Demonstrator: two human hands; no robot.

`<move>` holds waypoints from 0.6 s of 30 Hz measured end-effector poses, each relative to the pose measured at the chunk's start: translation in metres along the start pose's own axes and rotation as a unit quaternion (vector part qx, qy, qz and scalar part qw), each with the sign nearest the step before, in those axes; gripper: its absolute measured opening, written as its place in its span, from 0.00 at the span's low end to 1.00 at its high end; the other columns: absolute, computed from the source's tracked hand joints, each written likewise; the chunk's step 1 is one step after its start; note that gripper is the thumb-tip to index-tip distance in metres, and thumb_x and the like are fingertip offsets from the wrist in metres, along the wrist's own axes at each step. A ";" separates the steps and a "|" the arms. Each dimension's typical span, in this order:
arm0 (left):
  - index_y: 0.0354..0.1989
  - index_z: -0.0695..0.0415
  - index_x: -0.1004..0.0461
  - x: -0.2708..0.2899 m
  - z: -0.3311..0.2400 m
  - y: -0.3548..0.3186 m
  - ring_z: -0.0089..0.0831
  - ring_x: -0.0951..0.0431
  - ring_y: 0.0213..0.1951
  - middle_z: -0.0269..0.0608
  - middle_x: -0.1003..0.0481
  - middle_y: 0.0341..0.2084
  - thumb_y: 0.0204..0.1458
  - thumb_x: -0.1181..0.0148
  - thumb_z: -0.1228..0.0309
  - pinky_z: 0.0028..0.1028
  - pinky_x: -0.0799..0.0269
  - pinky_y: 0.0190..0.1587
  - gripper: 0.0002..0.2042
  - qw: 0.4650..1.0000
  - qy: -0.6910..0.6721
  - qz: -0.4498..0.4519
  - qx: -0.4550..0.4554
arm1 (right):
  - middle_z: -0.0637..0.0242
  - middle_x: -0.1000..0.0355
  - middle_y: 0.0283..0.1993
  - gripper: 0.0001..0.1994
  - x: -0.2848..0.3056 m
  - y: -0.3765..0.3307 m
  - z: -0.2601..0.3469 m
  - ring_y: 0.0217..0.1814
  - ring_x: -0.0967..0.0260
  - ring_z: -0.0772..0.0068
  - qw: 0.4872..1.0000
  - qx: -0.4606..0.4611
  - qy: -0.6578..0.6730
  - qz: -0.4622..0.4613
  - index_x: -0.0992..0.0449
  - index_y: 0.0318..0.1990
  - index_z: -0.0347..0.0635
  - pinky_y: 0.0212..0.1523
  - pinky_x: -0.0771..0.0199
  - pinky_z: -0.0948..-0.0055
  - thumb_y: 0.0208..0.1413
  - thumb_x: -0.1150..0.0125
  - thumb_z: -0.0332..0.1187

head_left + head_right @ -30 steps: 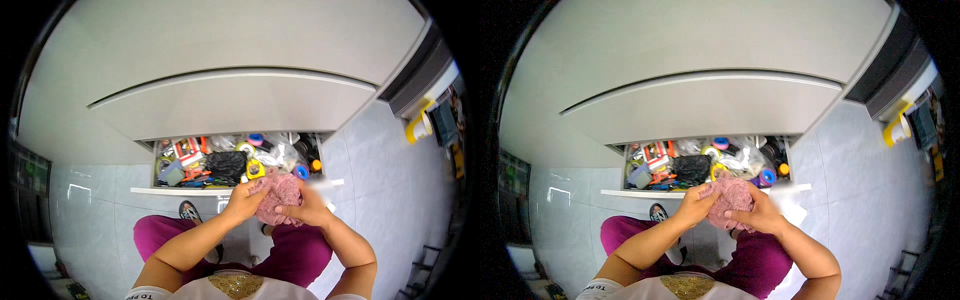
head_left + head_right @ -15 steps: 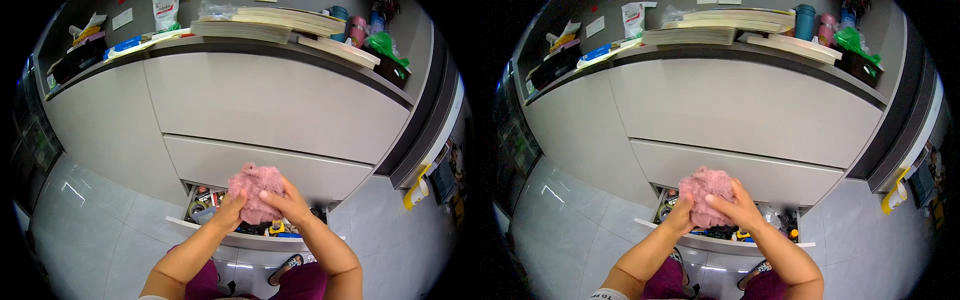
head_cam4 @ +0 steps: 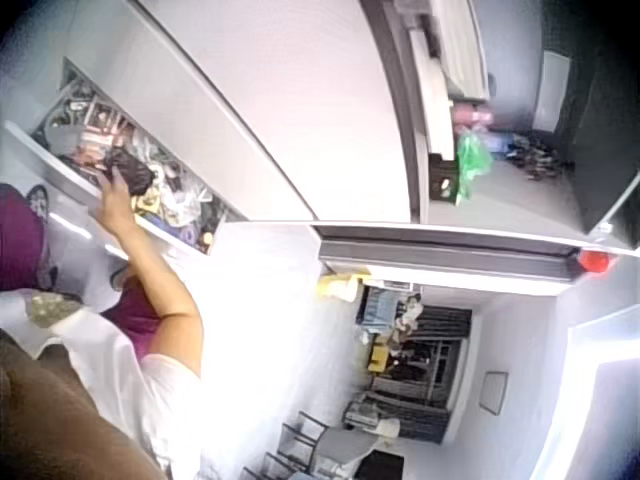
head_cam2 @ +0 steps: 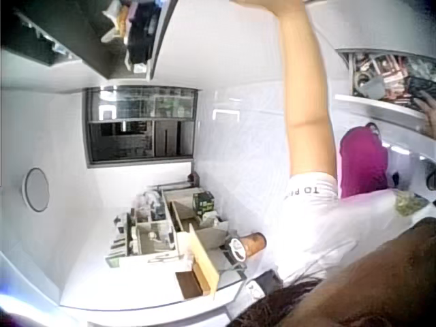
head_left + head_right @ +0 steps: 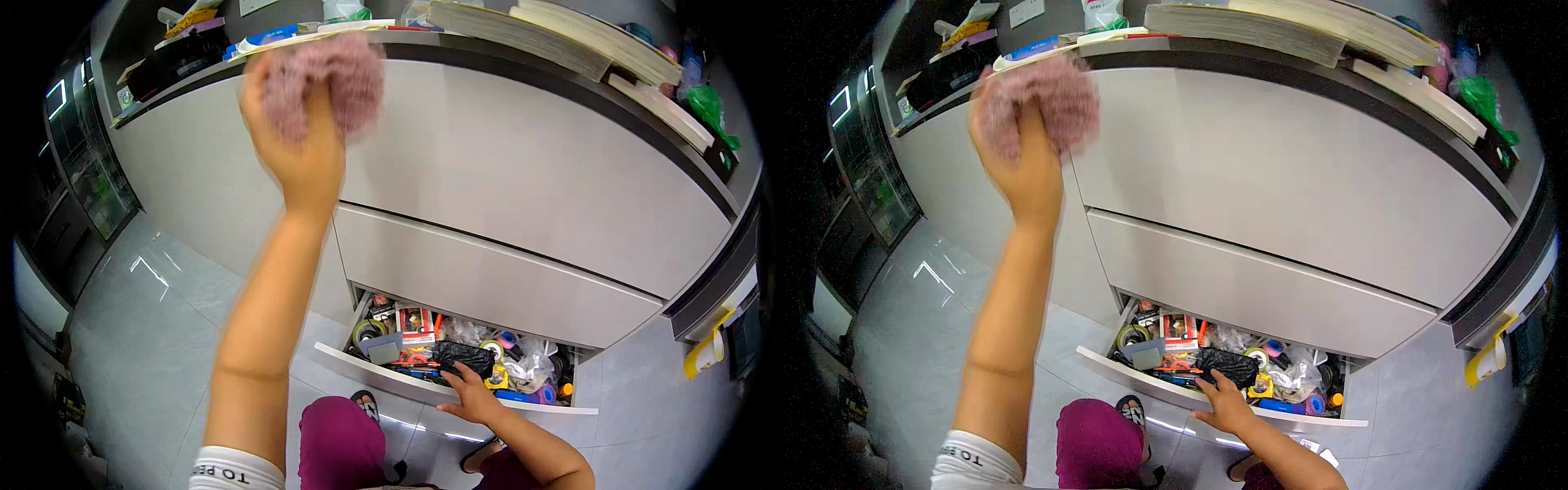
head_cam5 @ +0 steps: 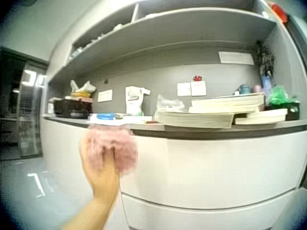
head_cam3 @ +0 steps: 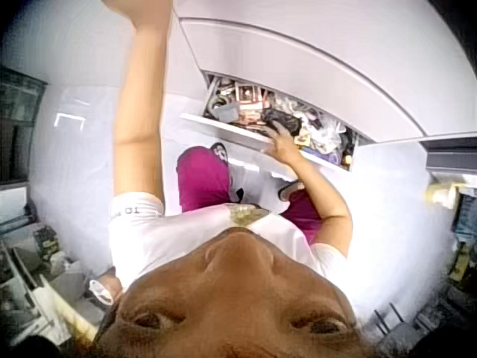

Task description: The person wipes the exterior of a cabinet with a cloth and then opens a drawer to rearrange various items inside by hand, including tools, tape, and packaged components.

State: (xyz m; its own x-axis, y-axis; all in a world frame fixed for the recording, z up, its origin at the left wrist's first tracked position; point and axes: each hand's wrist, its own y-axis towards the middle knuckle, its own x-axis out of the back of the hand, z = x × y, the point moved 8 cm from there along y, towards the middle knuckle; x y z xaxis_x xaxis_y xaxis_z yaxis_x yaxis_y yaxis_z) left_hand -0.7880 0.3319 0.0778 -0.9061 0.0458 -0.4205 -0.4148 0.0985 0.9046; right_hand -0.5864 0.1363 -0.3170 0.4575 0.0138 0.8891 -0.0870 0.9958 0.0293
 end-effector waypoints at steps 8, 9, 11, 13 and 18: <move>0.47 0.57 0.29 -0.120 0.072 0.088 0.46 0.27 0.47 0.52 0.26 0.43 0.53 0.44 0.65 0.36 0.33 0.50 0.15 0.934 0.296 0.196 0.041 | 0.41 0.49 0.64 0.36 -0.016 0.021 0.003 0.62 0.43 0.41 0.995 -0.030 0.060 0.077 0.40 0.62 0.44 0.60 0.38 0.60 0.47 0.35 0.48; 0.48 0.56 0.29 -0.132 0.082 0.083 0.44 0.27 0.48 0.50 0.26 0.44 0.53 0.45 0.64 0.35 0.33 0.51 0.15 0.939 0.227 0.250 0.063 | 0.40 0.49 0.64 0.35 -0.015 0.019 -0.002 0.63 0.45 0.41 0.994 -0.032 0.069 0.076 0.39 0.61 0.44 0.61 0.39 0.59 0.47 0.35 0.49; 0.48 0.55 0.28 -0.162 0.126 0.083 0.39 0.27 0.49 0.45 0.26 0.46 0.53 0.45 0.61 0.33 0.33 0.52 0.16 0.922 0.177 0.344 0.005 | 0.40 0.49 0.64 0.35 -0.014 0.014 -0.017 0.64 0.46 0.41 0.991 -0.049 0.092 0.077 0.38 0.60 0.44 0.61 0.40 0.59 0.47 0.34 0.49; 0.48 0.52 0.27 -0.174 0.120 0.093 0.38 0.25 0.47 0.40 0.24 0.44 0.53 0.46 0.60 0.32 0.32 0.50 0.16 0.877 0.247 0.412 0.011 | 0.41 0.48 0.63 0.36 -0.016 0.023 -0.018 0.64 0.45 0.42 0.993 -0.034 0.089 0.068 0.38 0.60 0.43 0.61 0.39 0.61 0.46 0.34 0.49; 0.54 0.59 0.33 -0.156 0.116 0.105 0.48 0.25 0.45 0.57 0.26 0.42 0.44 0.37 0.58 0.37 0.31 0.48 0.29 0.895 0.363 0.247 0.079 | 0.46 0.46 0.63 0.34 -0.002 0.032 -0.014 0.61 0.41 0.45 0.990 -0.064 0.117 0.048 0.37 0.60 0.41 0.59 0.37 0.61 0.47 0.35 0.47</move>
State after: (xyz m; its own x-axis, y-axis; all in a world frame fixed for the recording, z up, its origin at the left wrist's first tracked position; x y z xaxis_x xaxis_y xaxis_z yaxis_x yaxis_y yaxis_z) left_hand -0.6803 0.4504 0.2305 -0.8149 -0.5294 0.2359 0.0158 0.3866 0.9221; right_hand -0.5780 0.1697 -0.3245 0.6470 0.1144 0.7539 -0.0337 0.9920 -0.1216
